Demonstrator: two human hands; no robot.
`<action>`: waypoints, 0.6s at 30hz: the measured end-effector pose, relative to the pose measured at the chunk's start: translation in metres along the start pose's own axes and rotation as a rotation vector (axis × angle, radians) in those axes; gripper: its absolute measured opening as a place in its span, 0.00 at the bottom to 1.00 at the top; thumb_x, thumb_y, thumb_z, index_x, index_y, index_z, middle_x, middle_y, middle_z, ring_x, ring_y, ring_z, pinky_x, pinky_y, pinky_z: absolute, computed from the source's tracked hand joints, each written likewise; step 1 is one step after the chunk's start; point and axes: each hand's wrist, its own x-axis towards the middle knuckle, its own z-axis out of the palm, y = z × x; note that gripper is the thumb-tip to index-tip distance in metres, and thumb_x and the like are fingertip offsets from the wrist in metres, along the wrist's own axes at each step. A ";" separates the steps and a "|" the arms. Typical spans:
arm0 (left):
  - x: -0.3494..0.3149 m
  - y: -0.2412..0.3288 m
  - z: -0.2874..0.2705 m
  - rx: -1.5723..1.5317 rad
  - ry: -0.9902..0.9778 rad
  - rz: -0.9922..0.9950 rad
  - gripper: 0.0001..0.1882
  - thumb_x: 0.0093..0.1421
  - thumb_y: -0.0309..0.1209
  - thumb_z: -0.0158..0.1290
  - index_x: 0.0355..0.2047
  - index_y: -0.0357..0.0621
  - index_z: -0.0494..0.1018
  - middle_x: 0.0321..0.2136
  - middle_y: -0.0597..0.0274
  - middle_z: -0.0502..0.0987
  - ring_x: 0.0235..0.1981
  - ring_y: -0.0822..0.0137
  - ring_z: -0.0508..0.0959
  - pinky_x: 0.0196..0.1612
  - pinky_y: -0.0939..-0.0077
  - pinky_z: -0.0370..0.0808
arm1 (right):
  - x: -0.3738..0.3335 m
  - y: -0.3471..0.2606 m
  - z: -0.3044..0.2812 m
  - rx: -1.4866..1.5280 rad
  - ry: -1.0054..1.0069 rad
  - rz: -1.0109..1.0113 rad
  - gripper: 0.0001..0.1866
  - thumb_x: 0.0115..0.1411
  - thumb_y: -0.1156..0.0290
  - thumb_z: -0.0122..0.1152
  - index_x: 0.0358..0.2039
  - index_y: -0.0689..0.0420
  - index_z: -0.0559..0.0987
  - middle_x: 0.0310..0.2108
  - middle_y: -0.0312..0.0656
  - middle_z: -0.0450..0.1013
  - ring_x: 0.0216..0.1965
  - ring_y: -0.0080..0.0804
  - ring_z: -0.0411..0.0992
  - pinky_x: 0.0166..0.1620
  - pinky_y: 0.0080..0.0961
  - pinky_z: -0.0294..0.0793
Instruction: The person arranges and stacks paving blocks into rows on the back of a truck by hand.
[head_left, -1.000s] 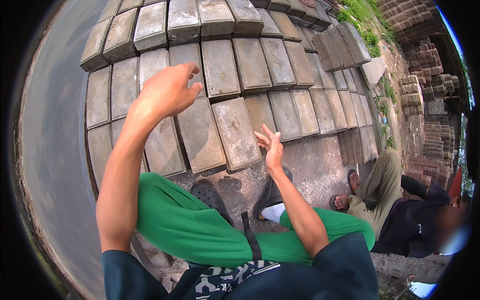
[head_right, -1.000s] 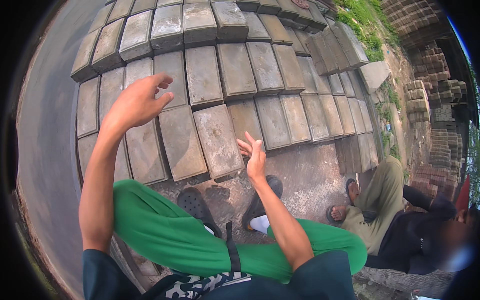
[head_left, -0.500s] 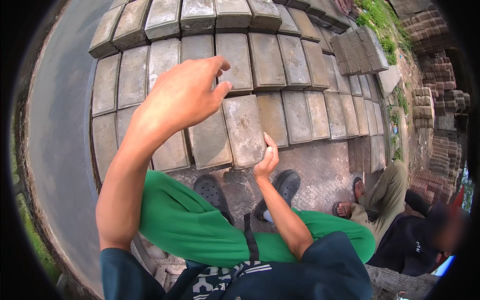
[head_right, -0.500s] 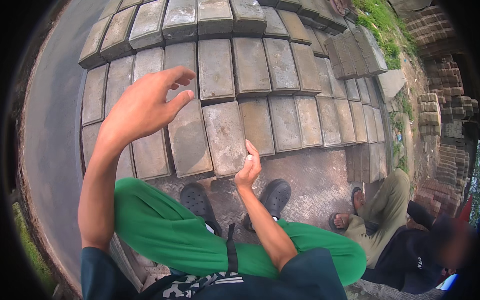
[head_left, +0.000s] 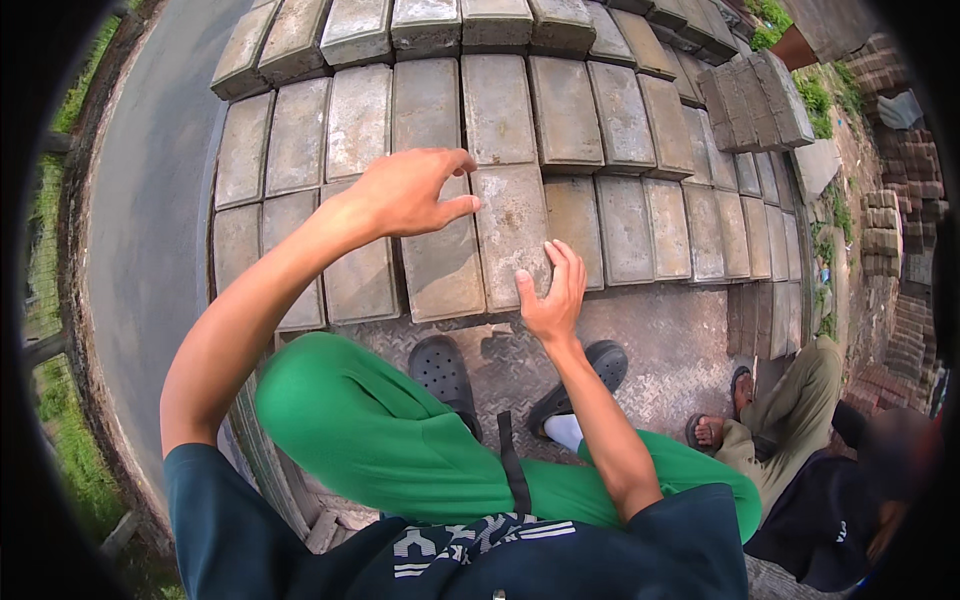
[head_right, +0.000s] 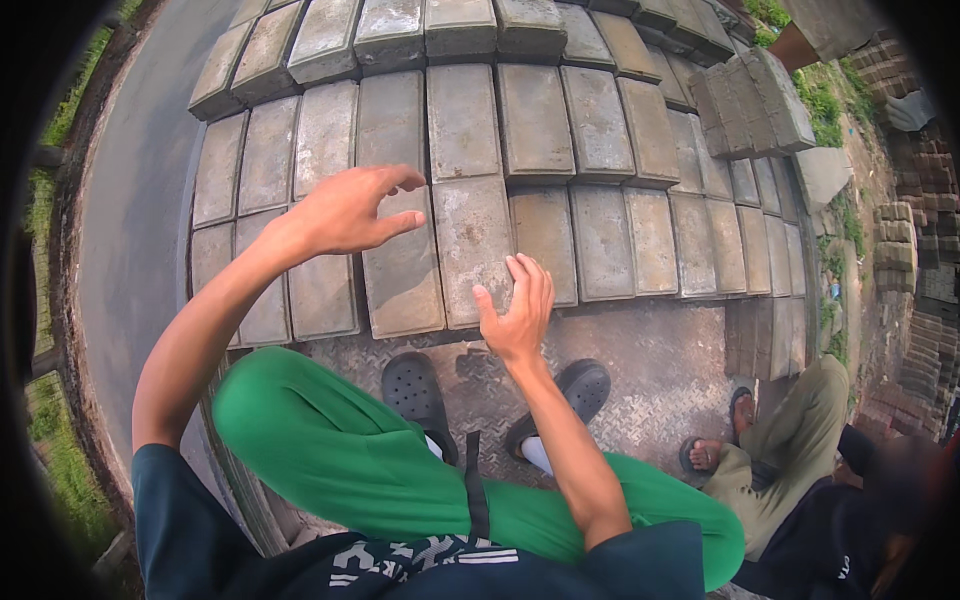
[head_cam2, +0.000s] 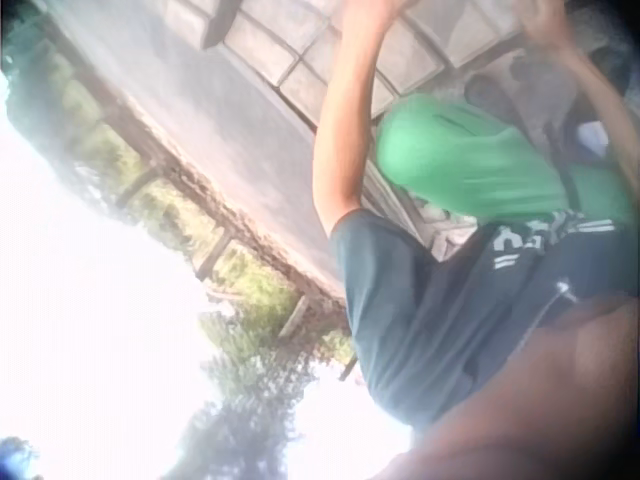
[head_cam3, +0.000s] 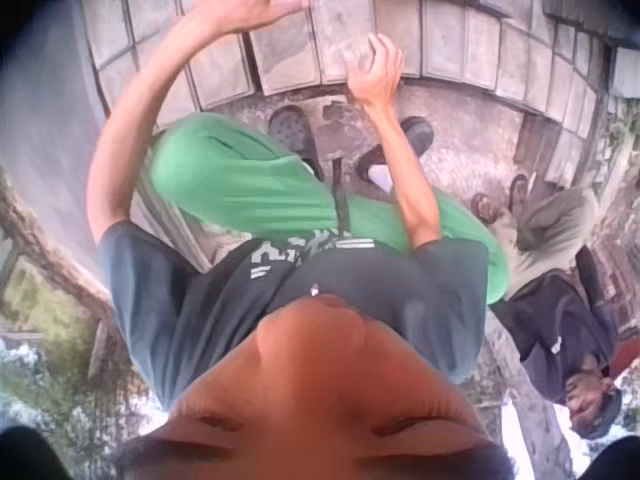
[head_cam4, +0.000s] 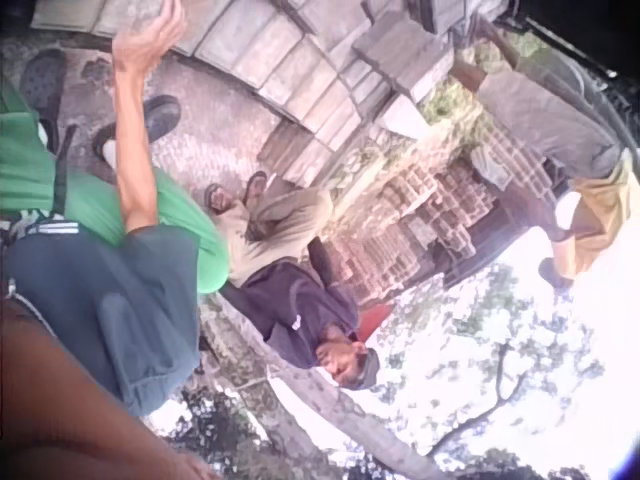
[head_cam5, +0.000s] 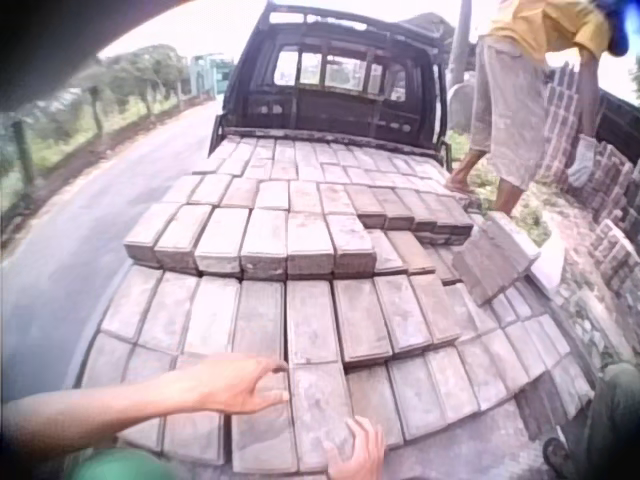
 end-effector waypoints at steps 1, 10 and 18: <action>-0.012 -0.004 0.011 0.133 0.040 0.075 0.32 0.61 0.49 0.60 0.57 0.39 0.72 0.53 0.46 0.78 0.57 0.51 0.77 0.59 0.58 0.74 | 0.004 -0.001 -0.007 0.007 -0.009 -0.005 0.34 0.60 0.50 0.66 0.58 0.61 0.72 0.58 0.53 0.69 0.61 0.52 0.65 0.65 0.54 0.58; -0.099 0.007 0.148 0.439 0.108 0.211 0.55 0.43 0.55 0.71 0.68 0.51 0.60 0.69 0.53 0.60 0.71 0.54 0.59 0.70 0.47 0.57 | -0.005 -0.021 -0.007 -0.320 -0.300 -0.485 0.38 0.49 0.39 0.71 0.58 0.44 0.78 0.63 0.38 0.69 0.65 0.46 0.63 0.67 0.66 0.53; -0.083 -0.006 0.171 0.459 0.364 0.224 0.32 0.53 0.43 0.63 0.58 0.55 0.67 0.68 0.56 0.64 0.66 0.57 0.67 0.63 0.50 0.63 | -0.009 -0.027 -0.004 -0.348 -0.273 -0.585 0.29 0.53 0.50 0.69 0.54 0.49 0.82 0.61 0.31 0.73 0.66 0.42 0.64 0.66 0.79 0.44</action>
